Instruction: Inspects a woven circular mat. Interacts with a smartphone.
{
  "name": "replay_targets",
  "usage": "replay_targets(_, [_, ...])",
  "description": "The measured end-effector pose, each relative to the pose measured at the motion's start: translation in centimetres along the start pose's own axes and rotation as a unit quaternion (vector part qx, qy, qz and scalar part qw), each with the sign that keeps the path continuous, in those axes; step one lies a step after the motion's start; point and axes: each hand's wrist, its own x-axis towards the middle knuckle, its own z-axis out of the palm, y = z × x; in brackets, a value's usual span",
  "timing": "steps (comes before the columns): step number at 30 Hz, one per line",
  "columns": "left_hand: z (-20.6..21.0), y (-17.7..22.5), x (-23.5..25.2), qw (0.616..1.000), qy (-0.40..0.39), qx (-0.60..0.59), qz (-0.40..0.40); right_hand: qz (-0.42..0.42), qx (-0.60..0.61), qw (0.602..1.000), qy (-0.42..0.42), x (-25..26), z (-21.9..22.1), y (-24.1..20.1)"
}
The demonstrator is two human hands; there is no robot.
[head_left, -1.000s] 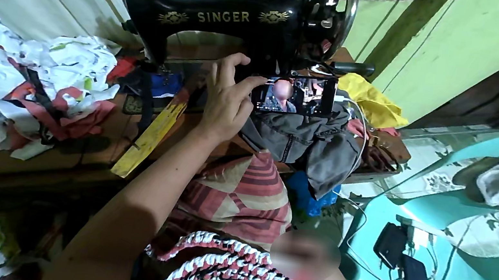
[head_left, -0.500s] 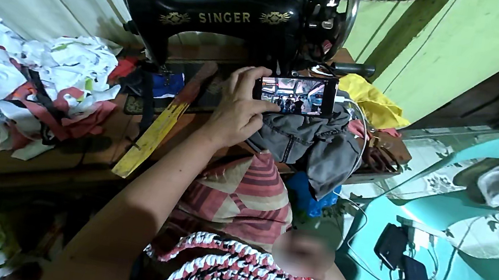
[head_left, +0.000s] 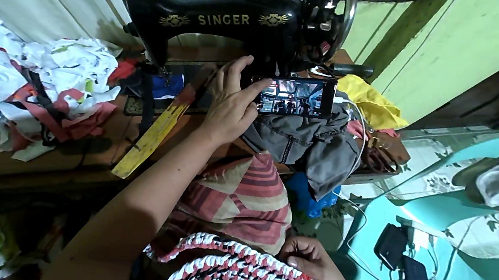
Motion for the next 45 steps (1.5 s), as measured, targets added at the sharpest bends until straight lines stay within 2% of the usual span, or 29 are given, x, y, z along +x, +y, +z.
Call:
replay_targets(4, [0.1, 0.2, 0.0, 0.998, -0.016, -0.021, 0.048, 0.002, -0.002, 1.000, 0.002, 0.0, 0.0, -0.1])
replay_targets(10, [1.0, 0.8, 0.6, 0.990, -0.065, 0.025, 0.122, 0.000, 0.001, 1.000, 0.001, 0.0, 0.1, 0.0])
replay_targets(14, [1.2, 0.8, 0.7, 0.992, -0.060, 0.039, 0.106, 0.000, -0.008, 1.000, 0.004, 0.0, 0.0, 0.0])
replay_targets(20, [1.0, 0.3, 0.9, 0.995, -0.013, 0.097, 0.024, 0.003, -0.002, 1.000, 0.006, -0.1, 0.0, 0.1])
replay_targets(30, [0.6, 0.4, 0.1, 0.997, 0.017, 0.038, 0.067, -0.003, 0.001, 1.000, 0.001, 0.0, 0.0, 0.1])
replay_targets(35, [0.7, 0.4, -0.1, 0.995, 0.007, 0.015, 0.095, 0.001, 0.005, 1.000, 0.001, 0.0, 0.0, 0.1])
replay_targets(45, [0.7, 0.6, -0.1, 0.994, -0.004, 0.011, 0.105, -0.007, 0.007, 1.000, 0.001, 0.0, 0.1, 0.1])
